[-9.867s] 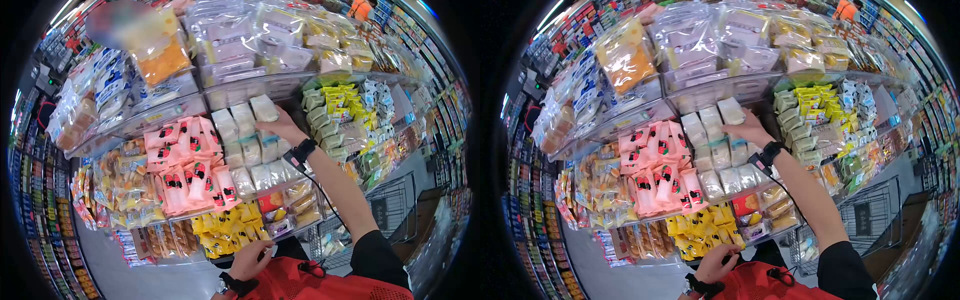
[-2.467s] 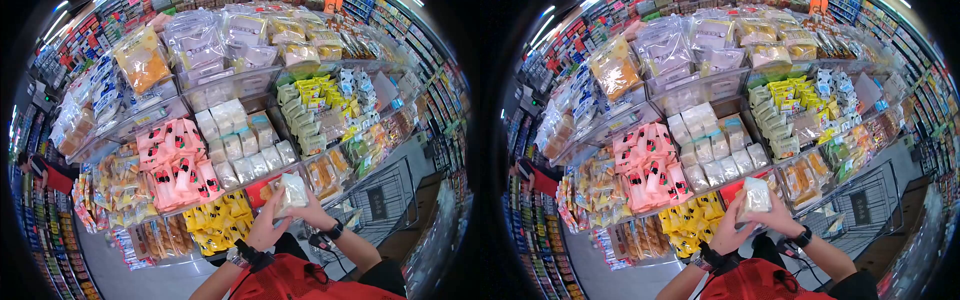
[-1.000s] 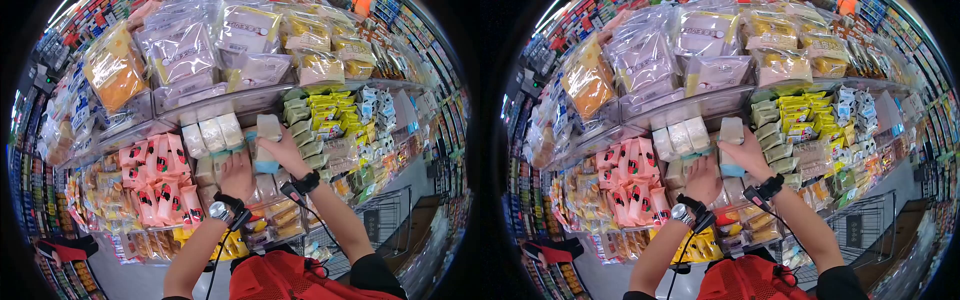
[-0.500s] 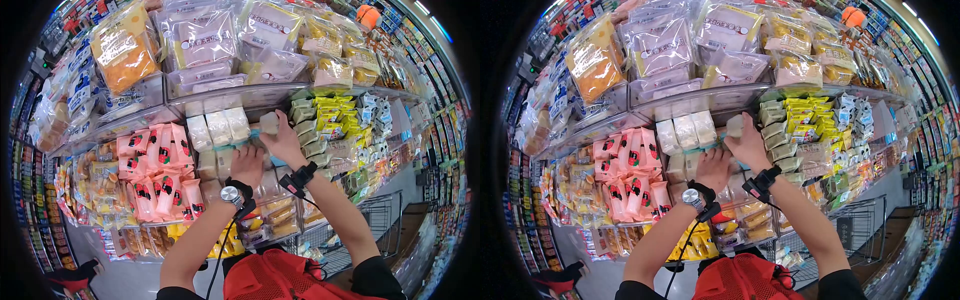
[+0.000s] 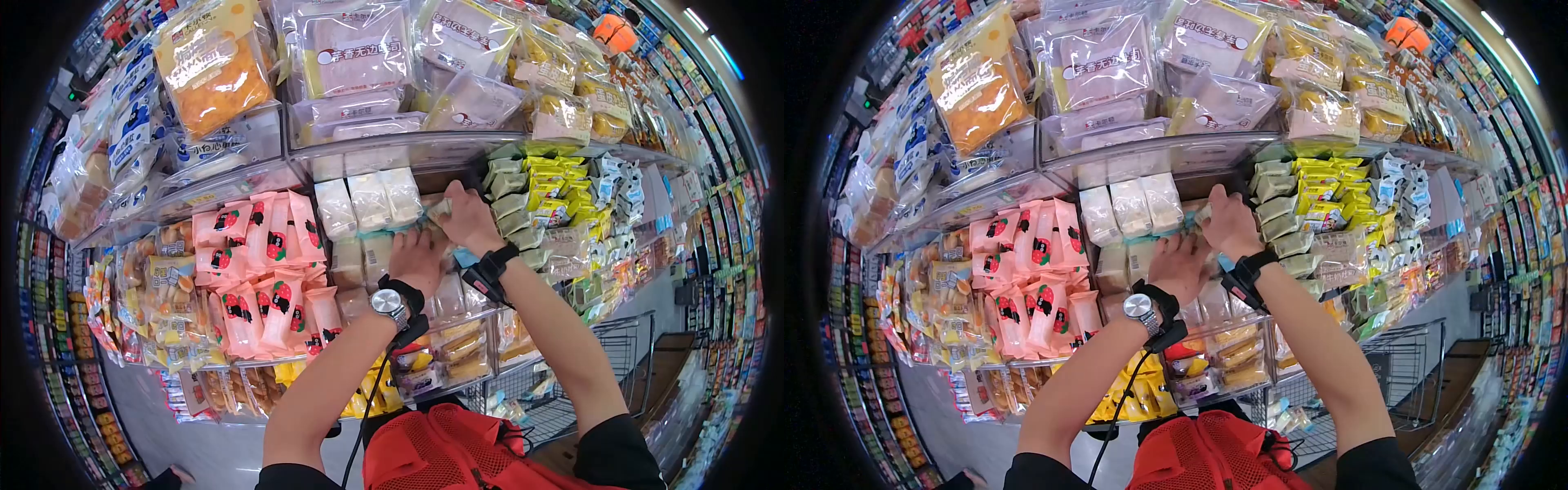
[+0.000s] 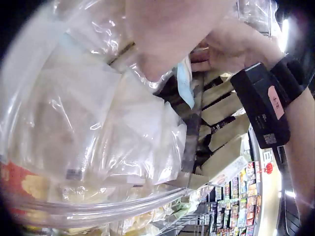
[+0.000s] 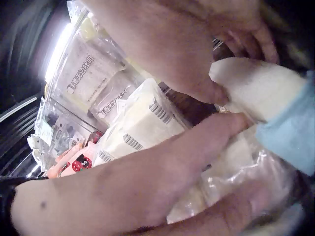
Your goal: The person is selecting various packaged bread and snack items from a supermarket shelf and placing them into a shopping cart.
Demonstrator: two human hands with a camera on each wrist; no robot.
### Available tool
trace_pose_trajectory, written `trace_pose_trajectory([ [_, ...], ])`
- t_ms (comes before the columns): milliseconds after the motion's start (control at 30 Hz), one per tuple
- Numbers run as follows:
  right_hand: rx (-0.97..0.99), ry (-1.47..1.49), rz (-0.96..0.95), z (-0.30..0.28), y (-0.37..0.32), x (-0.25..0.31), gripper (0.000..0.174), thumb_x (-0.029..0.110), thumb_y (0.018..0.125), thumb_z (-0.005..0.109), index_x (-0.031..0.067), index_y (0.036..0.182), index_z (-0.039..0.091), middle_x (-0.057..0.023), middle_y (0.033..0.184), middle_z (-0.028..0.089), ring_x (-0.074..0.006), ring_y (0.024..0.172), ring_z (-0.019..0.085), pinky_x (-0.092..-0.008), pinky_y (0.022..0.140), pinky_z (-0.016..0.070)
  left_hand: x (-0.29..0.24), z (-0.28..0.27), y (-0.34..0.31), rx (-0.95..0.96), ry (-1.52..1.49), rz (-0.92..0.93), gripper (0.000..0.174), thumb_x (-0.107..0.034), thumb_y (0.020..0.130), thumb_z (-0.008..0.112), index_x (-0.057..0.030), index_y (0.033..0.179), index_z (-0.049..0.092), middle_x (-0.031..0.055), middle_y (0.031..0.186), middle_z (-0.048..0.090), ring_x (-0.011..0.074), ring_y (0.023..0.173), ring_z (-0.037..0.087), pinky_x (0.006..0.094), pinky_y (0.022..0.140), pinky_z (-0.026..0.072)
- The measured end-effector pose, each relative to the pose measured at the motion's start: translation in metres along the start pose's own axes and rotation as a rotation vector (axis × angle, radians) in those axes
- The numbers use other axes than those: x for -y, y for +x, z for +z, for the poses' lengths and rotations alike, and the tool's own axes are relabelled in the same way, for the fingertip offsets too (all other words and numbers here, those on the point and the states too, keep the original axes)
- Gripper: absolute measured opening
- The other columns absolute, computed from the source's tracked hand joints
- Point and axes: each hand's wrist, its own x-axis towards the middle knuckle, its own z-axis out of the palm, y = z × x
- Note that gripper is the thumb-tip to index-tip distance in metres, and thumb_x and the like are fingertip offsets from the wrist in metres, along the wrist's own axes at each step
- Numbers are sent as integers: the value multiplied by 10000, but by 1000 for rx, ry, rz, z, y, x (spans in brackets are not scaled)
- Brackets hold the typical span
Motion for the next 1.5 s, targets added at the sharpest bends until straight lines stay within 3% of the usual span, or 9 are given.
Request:
trace_pose_trajectory([
  [167,58,-126,-67,-27,4,16,451,194,788,723,78,1145,472,-262,1077,620,-489,959,664,-529,817,568,1,7,3,-73,54,63,491,-324,902,648,-181,1364,562,169,1293,560,372,1249,486,503,1036,354],
  [467,6,-113,-127,-59,-7,19,698,321,718,774,70,1329,549,-223,1146,655,-410,1073,655,-467,912,556,-11,2,11,-63,110,43,431,-285,851,660,-118,1247,629,181,1180,549,391,1117,506,508,974,389],
  [633,131,-60,-478,-104,-18,11,600,290,720,778,36,1243,627,-197,1088,660,-381,1067,639,-426,940,538,-10,0,7,-45,68,-11,489,-314,844,654,-131,1297,619,196,1226,553,405,1174,495,518,995,382],
  [700,178,38,-473,-121,-27,10,598,261,710,789,32,1237,624,-170,1084,639,-369,1075,620,-421,923,534,-7,4,7,-43,82,-2,505,-330,842,654,-136,1307,618,190,1250,551,408,1188,491,520,1009,374],
  [833,321,104,-725,-132,-38,3,569,173,698,781,58,1227,605,-121,1177,584,-334,1065,623,-403,890,539,2,12,4,-128,68,62,538,-404,829,647,-132,1293,641,168,1269,534,377,1201,463,506,984,357],
  [900,421,-130,-969,-137,-44,7,482,117,735,738,54,1187,582,-97,1164,567,-324,1077,619,-397,879,541,4,12,3,-118,48,41,581,-438,807,648,-133,1302,639,175,1269,516,378,1213,451,510,996,345],
  [1033,165,-517,-1393,-119,-33,4,204,162,821,649,120,1000,562,-46,1028,549,-209,1018,602,-341,824,527,-1,6,3,-88,25,0,550,-402,813,663,-131,1290,620,165,1234,532,376,1202,463,502,1007,344],
  [1133,180,-650,-1559,-107,-7,-7,163,151,859,575,132,1020,581,-43,1073,568,-196,1036,609,-320,818,531,-3,9,2,-175,38,10,560,-354,800,716,-130,1298,593,146,1176,569,352,1185,484,483,988,364],
  [1500,337,-633,-1499,-80,12,-10,129,150,821,624,120,935,570,-53,934,526,-223,935,615,-335,584,543,-5,4,1,-80,24,-56,523,-374,878,628,-109,1326,577,145,1263,555,346,1232,483,510,1030,373],
])
